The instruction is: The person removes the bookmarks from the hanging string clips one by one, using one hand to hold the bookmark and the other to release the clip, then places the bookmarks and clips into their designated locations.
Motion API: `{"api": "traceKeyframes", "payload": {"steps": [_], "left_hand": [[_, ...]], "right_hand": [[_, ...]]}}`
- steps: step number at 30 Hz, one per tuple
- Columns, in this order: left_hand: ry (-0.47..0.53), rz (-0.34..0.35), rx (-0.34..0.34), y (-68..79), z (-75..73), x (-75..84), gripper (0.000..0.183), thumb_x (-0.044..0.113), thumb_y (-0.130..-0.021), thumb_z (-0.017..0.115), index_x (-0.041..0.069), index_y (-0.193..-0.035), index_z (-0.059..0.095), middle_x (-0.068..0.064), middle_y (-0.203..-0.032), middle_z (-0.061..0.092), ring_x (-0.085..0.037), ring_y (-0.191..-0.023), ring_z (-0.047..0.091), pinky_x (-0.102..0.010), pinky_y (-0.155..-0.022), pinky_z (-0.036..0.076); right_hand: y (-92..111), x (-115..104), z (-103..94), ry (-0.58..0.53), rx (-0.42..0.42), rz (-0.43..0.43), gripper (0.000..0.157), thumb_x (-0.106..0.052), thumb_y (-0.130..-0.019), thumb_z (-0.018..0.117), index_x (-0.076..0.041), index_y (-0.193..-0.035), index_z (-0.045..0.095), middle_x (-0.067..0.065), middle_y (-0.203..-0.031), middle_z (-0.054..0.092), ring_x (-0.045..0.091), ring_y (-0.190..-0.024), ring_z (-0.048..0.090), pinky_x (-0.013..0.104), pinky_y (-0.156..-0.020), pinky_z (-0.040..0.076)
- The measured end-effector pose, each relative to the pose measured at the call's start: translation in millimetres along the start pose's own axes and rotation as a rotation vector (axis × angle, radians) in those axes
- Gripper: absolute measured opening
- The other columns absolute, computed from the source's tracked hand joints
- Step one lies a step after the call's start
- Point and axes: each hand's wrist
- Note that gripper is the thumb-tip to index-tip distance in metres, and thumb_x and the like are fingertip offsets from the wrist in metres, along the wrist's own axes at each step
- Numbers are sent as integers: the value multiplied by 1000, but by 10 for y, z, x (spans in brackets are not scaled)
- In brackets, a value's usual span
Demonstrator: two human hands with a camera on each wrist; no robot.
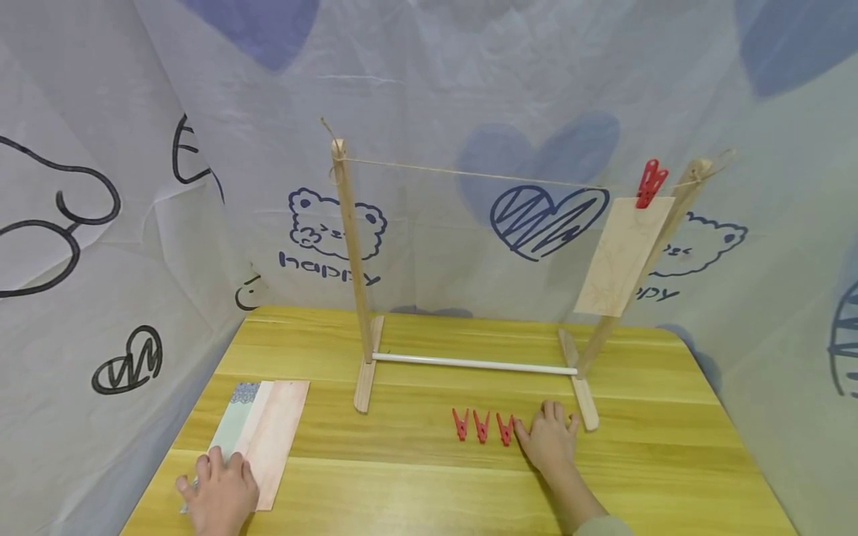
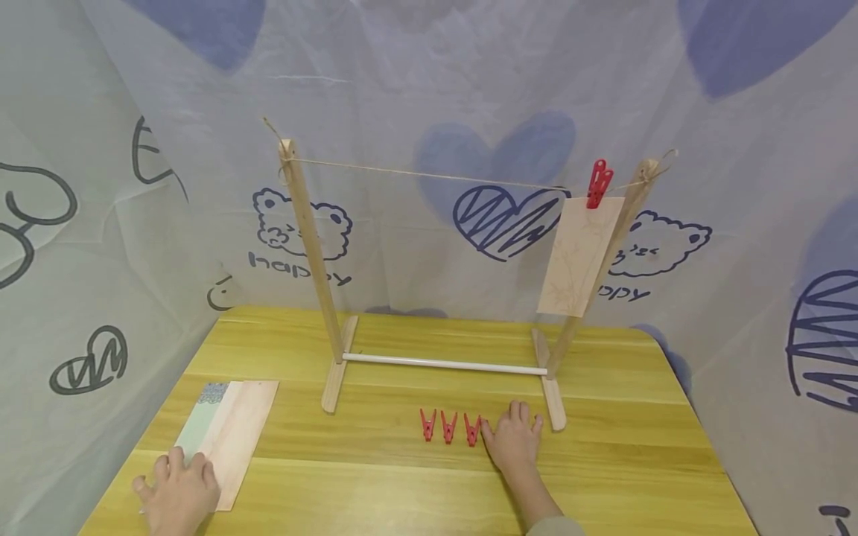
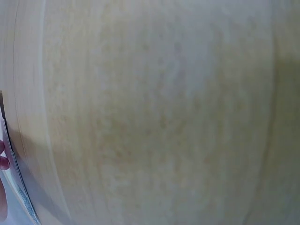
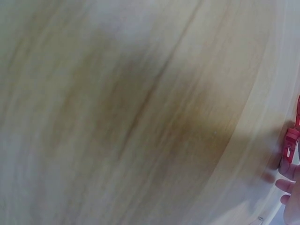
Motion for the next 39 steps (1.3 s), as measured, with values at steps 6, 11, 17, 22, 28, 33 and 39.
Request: {"api": "traceKeyframes", "payload": {"steps": [6, 11, 17, 22, 28, 33, 39], "left_hand": [[3, 0, -23, 1, -17, -3, 20, 16, -91, 42, 1, -79, 48, -22, -94, 32, -44, -100, 25, -63, -79, 12], [-9, -13, -52, -7, -38, 6, 20, 16, -90, 43, -1, -81, 47, -23, -95, 31, -45, -101, 24, -65, -81, 12], [-6, -19, -37, 3, -50, 32, 18, 14, -90, 44, -3, -82, 45, -23, -94, 32, -45, -99, 26, -64, -81, 12], [7, -16, -10, -2, -39, 49, 17, 13, -90, 44, -4, -86, 45, -23, -96, 32, -45, -99, 26, -65, -81, 12], [46, -9, -15, -32, -44, 92, 22, 15, -92, 40, -5, -97, 47, -25, -102, 33, -46, -104, 25, -67, -82, 10], [56, 15, 1, -62, -81, 179, 25, 17, -91, 42, -5, -101, 47, -26, -109, 33, -47, -108, 24, -68, -83, 10], [66, 49, -15, -109, -156, 303, 34, 21, -93, 39, -5, -113, 44, -28, -120, 29, -48, -113, 21, -67, -85, 9]], "right_hand": [[0, 9, -1, 7, -10, 14, 59, -50, -88, 49, 7, -93, 61, 18, -115, 46, 34, -117, 33, 59, -97, 15], [-7, 24, 5, 18, -21, 12, 61, -52, -87, 47, 7, -90, 61, 17, -112, 46, 34, -116, 33, 59, -96, 15], [-3, 23, -27, 30, -44, 22, 60, -56, -86, 45, 2, -82, 60, 17, -109, 47, 34, -114, 35, 59, -94, 17], [0, 31, -101, 24, -58, 20, 54, -55, -86, 46, -3, -75, 57, 18, -110, 48, 36, -113, 36, 61, -95, 17], [8, 56, -168, 20, -49, 7, 53, -52, -87, 47, -1, -82, 59, 20, -113, 49, 37, -114, 37, 62, -94, 17], [15, 76, -273, 36, -54, -10, 53, -51, -87, 49, 1, -93, 61, 19, -108, 52, 38, -108, 41, 59, -89, 20], [0, 90, -480, 36, -86, -22, 57, -50, -87, 50, 1, -110, 59, 22, -114, 53, 39, -109, 43, 61, -93, 19]]}}
Point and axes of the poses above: each hand's wrist, its own y-axis away from the middle knuckle, its own z-axis out of the palm, x = y × z
